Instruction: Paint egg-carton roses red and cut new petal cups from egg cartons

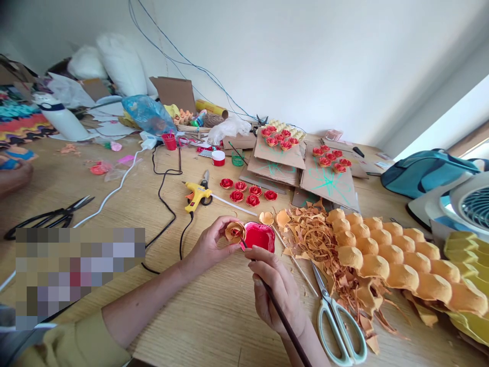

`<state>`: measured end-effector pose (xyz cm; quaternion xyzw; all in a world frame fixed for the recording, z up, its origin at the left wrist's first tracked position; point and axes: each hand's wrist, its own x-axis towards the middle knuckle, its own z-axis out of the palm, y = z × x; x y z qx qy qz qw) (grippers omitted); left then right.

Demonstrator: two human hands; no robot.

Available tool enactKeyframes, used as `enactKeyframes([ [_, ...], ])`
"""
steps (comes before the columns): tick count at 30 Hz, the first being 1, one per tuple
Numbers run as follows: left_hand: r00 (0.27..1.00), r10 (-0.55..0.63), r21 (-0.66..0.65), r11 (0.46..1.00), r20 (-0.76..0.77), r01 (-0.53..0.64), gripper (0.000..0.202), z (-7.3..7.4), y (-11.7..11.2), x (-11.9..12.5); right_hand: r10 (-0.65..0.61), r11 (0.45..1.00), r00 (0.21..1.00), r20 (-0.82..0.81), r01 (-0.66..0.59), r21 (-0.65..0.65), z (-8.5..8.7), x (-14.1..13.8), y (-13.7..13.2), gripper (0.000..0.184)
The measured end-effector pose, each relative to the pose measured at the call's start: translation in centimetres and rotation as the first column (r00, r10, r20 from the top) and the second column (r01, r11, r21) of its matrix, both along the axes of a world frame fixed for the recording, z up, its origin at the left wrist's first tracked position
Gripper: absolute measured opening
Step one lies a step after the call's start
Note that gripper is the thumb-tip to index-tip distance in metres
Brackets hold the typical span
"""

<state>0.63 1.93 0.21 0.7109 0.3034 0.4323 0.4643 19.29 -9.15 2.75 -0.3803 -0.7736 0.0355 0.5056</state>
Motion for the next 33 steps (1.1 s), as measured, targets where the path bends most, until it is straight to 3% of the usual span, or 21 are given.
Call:
enactKeyframes([
  [8, 0.997, 0.043, 0.093, 0.995, -0.067, -0.036, 0.041, 0.39, -0.41, 0.06, -0.060, 0.998, 0.997, 0.044, 0.061, -0.015, 0.10, -0.63, 0.43, 0.035],
  [13, 0.999, 0.008, 0.053, 0.999, -0.054, -0.005, 0.042, 0.43, -0.45, 0.05, -0.032, 0.998, 0.999, 0.016, 0.033, -0.049, -0.05, -0.49, 0.48, 0.037],
  [23, 1.000, -0.011, -0.013, 1.000, -0.009, 0.011, 0.045, 0.34, -0.14, -0.05, 0.076, 0.997, 0.994, 0.084, -0.078, 0.028, 0.08, -0.23, -0.12, 0.038],
  [33, 1.000, -0.007, 0.011, 1.000, -0.025, 0.007, 0.043, 0.49, -0.36, -0.05, -0.038, 0.999, 0.999, 0.039, 0.038, -0.007, -0.38, -0.29, 0.06, 0.036],
])
